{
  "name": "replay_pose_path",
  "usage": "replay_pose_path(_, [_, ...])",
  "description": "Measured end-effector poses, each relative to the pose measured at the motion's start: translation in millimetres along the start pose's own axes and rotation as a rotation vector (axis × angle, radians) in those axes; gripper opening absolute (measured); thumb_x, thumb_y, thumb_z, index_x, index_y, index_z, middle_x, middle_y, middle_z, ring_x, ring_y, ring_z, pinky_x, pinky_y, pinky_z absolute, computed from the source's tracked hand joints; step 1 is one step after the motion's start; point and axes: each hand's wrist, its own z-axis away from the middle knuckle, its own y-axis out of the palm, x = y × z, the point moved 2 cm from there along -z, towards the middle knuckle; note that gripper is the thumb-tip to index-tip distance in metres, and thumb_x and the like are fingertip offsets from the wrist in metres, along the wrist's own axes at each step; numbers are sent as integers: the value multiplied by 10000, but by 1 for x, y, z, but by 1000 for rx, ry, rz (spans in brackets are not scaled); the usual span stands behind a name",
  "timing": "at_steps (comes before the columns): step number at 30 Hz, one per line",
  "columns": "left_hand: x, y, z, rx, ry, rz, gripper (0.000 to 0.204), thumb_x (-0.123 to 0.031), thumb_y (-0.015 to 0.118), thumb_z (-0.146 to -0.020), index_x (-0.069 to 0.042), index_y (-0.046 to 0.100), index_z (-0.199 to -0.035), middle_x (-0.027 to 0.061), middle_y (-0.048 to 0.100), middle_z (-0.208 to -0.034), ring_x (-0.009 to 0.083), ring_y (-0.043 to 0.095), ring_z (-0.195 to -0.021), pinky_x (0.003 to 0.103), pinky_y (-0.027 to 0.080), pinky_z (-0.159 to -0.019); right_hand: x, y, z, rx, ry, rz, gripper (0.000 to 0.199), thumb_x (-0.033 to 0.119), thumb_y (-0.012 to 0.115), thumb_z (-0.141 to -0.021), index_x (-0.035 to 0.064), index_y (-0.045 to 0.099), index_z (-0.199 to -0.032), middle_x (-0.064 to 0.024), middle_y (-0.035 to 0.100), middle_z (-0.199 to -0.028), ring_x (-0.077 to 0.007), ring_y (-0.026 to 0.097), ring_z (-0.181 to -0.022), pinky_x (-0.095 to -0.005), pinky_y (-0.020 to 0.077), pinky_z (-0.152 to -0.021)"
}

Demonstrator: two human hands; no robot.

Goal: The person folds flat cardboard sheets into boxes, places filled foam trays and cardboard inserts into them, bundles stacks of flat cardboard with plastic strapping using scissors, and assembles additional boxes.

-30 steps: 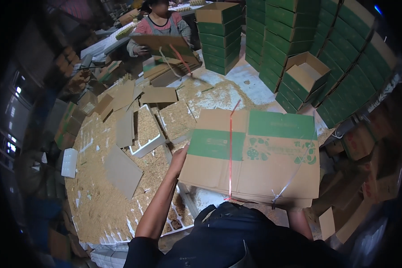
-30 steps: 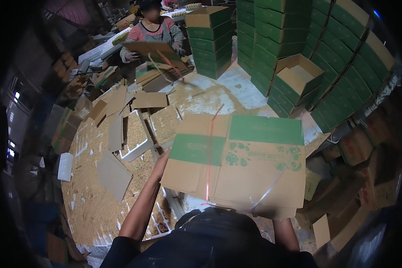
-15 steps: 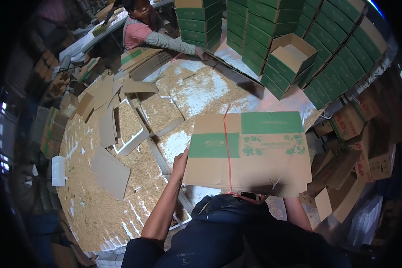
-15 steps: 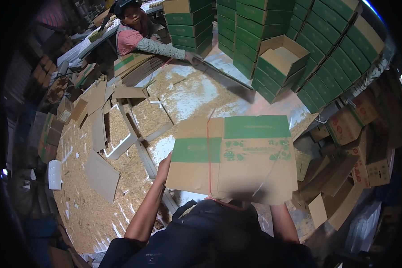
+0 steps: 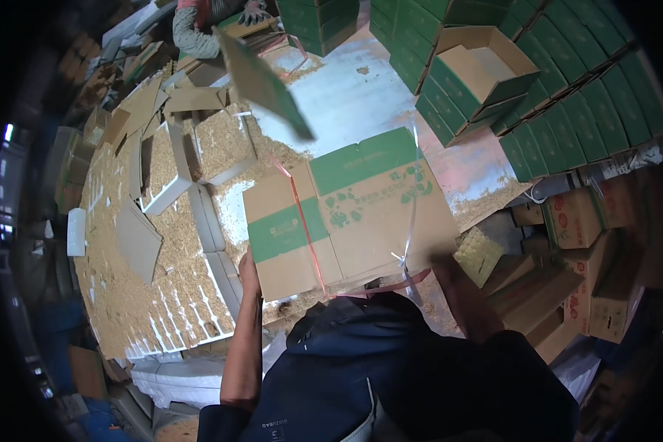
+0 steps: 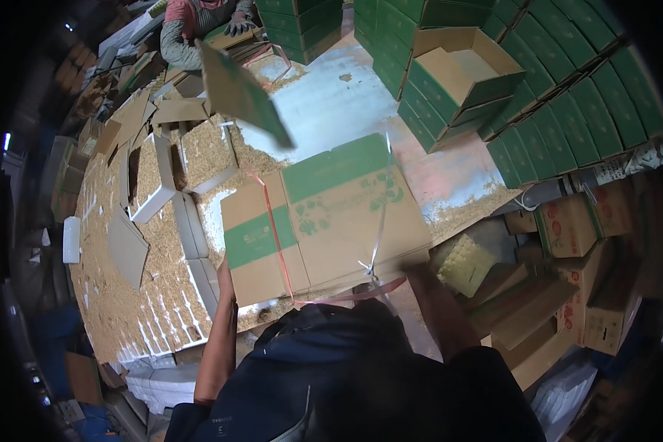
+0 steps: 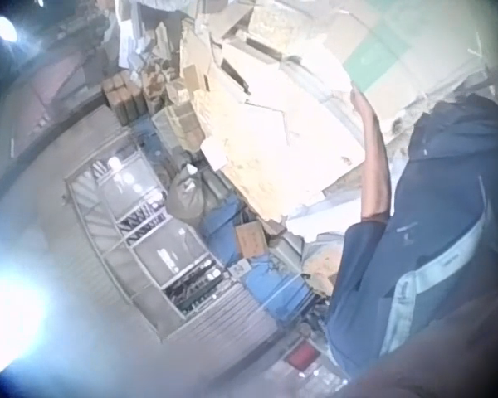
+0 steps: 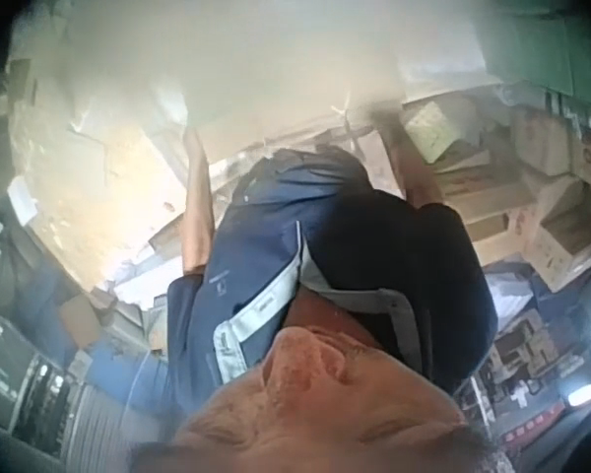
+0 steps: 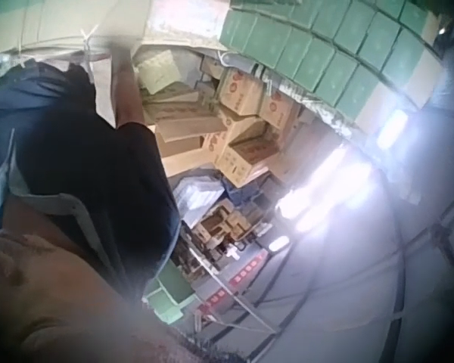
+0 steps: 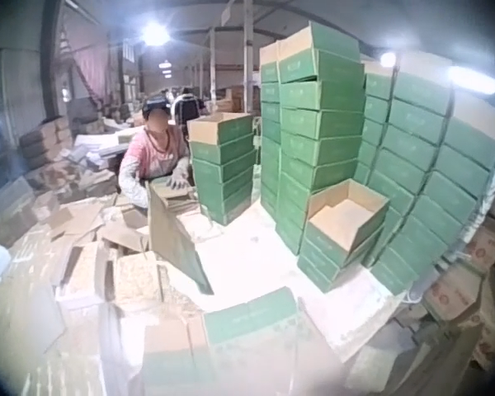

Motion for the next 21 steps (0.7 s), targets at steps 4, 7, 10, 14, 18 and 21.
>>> replay_pose_path(4, [23, 18, 10, -100, 11, 69, 475, -502, 566, -969, -38, 641, -908, 15, 607, -738, 99, 542, -591, 260, 429, -524, 15, -12, -20, 28, 17, 49, 337, 327, 574, -964, 104, 661, -1202, -55, 687, -963, -167, 640, -872, -331, 535, -812])
replay_pose_path(7, [15, 30, 19, -96, -174, 77, 444, -501, 578, -961, -82, 603, -820, -26, 532, -643, 86, 444, -499, 252, 333, -461, 20, -23, -26, 30, 25, 70, 328, 319, 580, -961, 106, 665, -1196, -55, 689, -957, -168, 642, -866, -331, 536, -809])
replay_pose_path(10, [15, 25, 19, -109, -317, 127, 423, -499, 584, -957, -98, 595, -820, -33, 500, -616, 90, 418, -477, 252, 311, -458, 17, -22, -26, 41, 38, 76, 319, 310, 585, -959, 107, 669, -1190, -56, 691, -951, -168, 643, -860, -332, 537, -806])
replay_pose_path(14, [0, 40, 12, -77, -242, 196, 474, -427, 627, -949, 43, 645, -1014, 90, 638, -815, 180, 615, -677, 296, 500, -593, 18, -30, -19, 25, 33, 83, 307, 299, 592, -955, 110, 675, -1182, -56, 693, -943, -169, 645, -852, -333, 538, -803])
replay_pose_path(18, [-17, 46, -8, 39, -139, 139, 444, -285, 665, -937, 114, 627, -1128, 139, 682, -964, 182, 659, -793, 296, 542, -694, 22, -33, 3, 15, 24, 89, 296, 288, 599, -951, 112, 681, -1174, -56, 695, -935, -170, 647, -844, -333, 539, -799])
replay_pose_path(21, [-48, 71, -29, 190, -72, 87, 395, -219, 639, -944, 117, 634, -1151, 128, 688, -988, 174, 651, -822, 282, 536, -722, 19, -40, 30, -16, 9, 91, 287, 279, 604, -948, 114, 685, -1168, -56, 697, -928, -170, 649, -838, -334, 540, -796])
